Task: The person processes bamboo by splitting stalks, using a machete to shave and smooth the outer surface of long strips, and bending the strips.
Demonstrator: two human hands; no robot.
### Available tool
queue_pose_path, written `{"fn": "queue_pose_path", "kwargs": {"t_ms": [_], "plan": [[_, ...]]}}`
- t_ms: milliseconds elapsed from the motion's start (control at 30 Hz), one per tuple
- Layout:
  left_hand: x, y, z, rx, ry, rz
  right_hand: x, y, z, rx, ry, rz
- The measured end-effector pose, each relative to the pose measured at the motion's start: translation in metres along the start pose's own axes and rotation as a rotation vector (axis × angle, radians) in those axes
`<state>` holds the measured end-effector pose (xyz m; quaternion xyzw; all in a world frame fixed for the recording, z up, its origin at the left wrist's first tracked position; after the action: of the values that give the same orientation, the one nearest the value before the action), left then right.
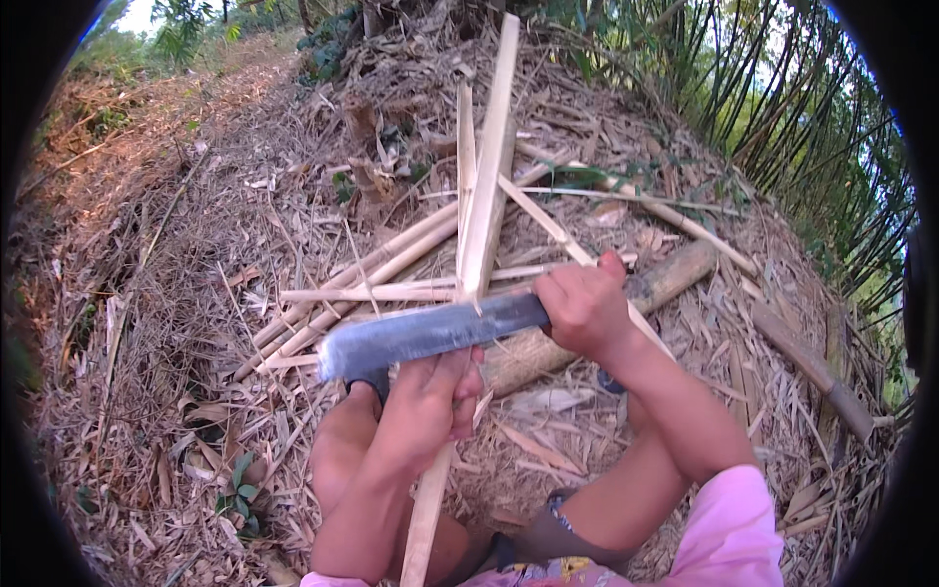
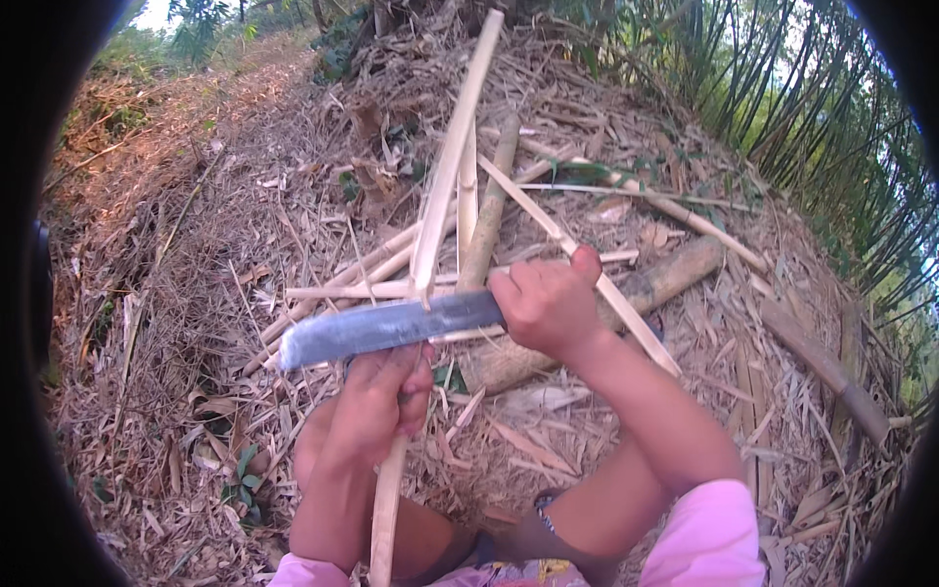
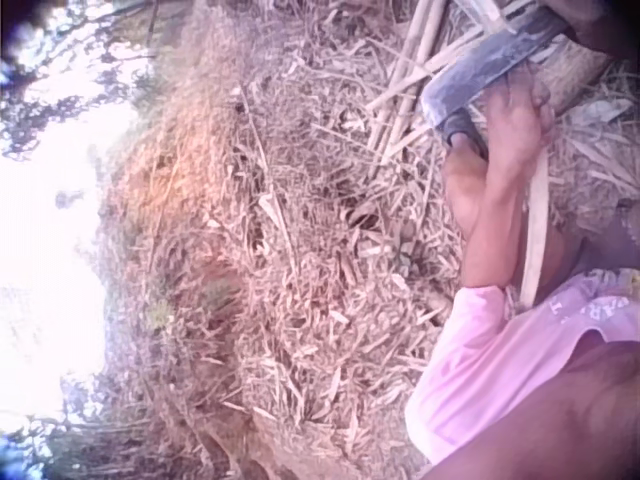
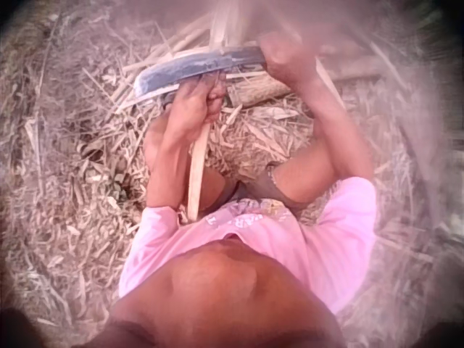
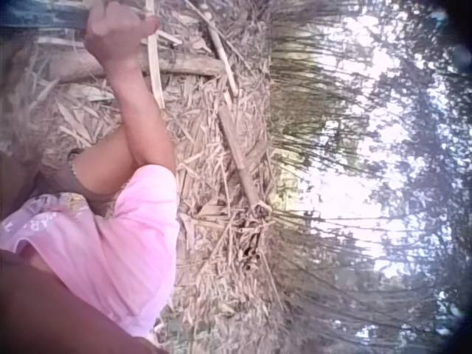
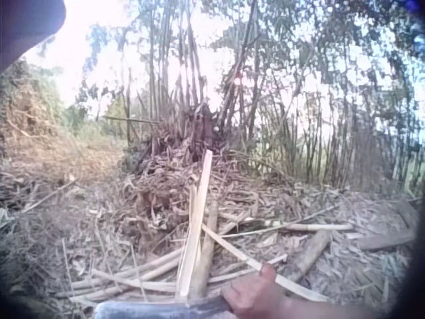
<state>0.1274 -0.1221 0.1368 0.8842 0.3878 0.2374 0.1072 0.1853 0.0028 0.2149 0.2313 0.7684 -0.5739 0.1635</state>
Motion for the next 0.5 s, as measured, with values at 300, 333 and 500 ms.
{"fn": "queue_pose_path", "kwargs": {"t_ms": [300,333,500], "plan": [[0.003,0.0,0.0,-0.008,-0.029,0.016,0.002,-0.012,0.004,-0.049,-0.057,-0.048],[0.002,-0.004,0.007,-0.047,-0.015,0.022,0.007,-0.006,0.005,0.017,-0.051,0.012],[0.006,-0.01,0.001,0.02,0.027,0.033,0.002,-0.006,0.021,0.104,-0.047,0.11]]}}
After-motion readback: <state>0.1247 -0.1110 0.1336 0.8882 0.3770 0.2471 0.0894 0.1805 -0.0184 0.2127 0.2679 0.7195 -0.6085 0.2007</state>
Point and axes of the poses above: each hand's wrist, its own y-axis away from the middle knuckle, its own x-axis out of the palm, z = x × y, the point moved 10 cm from there along -y, towards the middle knuckle, and after that the axes turned 10 degrees about -z, right-handed, at the moved point
